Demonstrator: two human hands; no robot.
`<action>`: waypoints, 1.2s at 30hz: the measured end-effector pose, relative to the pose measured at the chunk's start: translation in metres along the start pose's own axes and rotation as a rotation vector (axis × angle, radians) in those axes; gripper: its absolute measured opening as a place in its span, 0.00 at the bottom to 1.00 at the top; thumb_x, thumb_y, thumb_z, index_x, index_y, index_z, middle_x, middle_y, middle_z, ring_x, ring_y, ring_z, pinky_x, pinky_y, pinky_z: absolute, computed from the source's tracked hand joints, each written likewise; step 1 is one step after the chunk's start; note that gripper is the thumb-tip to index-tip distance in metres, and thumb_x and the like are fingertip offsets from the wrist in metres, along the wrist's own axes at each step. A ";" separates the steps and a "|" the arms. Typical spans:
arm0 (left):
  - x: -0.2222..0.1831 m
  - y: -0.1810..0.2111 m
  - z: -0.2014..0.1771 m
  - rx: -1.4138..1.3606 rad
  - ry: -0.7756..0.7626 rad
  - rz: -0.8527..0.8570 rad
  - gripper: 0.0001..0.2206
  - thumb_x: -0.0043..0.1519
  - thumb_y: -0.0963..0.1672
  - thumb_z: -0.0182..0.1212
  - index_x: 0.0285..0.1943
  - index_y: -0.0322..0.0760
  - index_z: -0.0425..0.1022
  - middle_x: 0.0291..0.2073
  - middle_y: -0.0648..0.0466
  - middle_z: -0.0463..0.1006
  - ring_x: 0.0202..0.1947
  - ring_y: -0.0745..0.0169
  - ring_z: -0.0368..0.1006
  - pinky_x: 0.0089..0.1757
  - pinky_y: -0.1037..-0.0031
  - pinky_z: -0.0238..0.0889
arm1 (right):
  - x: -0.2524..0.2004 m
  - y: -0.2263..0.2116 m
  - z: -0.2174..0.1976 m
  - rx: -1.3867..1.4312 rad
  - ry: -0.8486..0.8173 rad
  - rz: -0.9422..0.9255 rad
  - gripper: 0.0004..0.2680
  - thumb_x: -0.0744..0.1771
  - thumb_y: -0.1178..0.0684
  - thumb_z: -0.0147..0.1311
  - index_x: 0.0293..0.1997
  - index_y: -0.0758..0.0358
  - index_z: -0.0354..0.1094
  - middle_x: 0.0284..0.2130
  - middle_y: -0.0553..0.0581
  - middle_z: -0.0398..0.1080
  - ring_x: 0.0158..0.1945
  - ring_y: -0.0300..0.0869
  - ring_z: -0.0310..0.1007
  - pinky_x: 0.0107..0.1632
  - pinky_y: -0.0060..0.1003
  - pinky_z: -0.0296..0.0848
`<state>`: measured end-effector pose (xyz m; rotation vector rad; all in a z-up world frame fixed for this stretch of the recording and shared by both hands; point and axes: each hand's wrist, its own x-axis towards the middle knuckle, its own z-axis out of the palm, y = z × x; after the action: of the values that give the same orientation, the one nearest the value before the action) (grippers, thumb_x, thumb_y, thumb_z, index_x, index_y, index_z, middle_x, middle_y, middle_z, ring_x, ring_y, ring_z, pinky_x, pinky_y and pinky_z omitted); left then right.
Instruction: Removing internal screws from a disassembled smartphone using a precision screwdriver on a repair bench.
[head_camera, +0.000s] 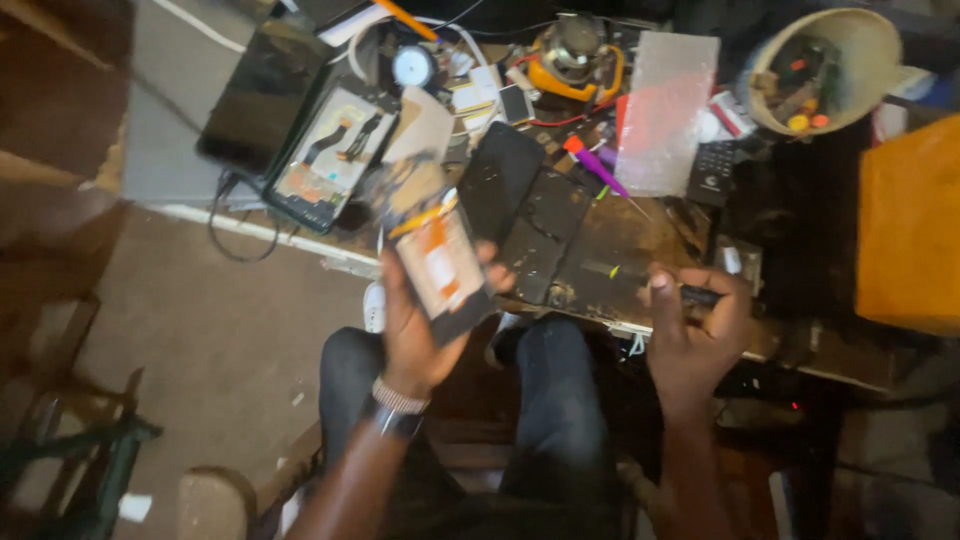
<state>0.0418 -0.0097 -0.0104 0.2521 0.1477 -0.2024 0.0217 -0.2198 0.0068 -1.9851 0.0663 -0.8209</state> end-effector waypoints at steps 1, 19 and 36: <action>-0.010 0.002 -0.004 0.001 -0.008 -0.013 0.27 0.53 0.60 0.42 0.47 0.41 0.67 0.41 0.41 0.73 0.38 0.47 0.72 0.45 0.54 0.65 | 0.002 0.005 -0.005 -0.007 0.014 0.000 0.08 0.63 0.60 0.55 0.37 0.73 0.58 0.26 0.67 0.68 0.24 0.46 0.70 0.29 0.33 0.69; -0.072 0.015 0.006 0.140 -0.145 0.038 0.33 0.54 0.57 0.45 0.56 0.26 0.56 0.43 0.34 0.68 0.39 0.40 0.69 0.45 0.55 0.60 | -0.041 -0.081 -0.015 -0.029 -0.408 -0.113 0.09 0.65 0.50 0.41 0.38 0.63 0.67 0.34 0.55 0.69 0.37 0.41 0.70 0.40 0.30 0.69; -0.085 -0.005 0.008 0.149 -0.108 -0.047 0.34 0.53 0.58 0.47 0.59 0.30 0.55 0.45 0.34 0.67 0.42 0.40 0.67 0.47 0.52 0.57 | -0.083 -0.105 -0.068 1.365 -0.892 0.316 0.23 0.67 0.37 0.47 0.57 0.67 0.49 0.51 0.65 0.56 0.50 0.55 0.61 0.49 0.51 0.64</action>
<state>-0.0406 -0.0015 0.0103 0.3853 0.0317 -0.2734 -0.1099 -0.1839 0.0686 -0.8117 -0.5438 0.3052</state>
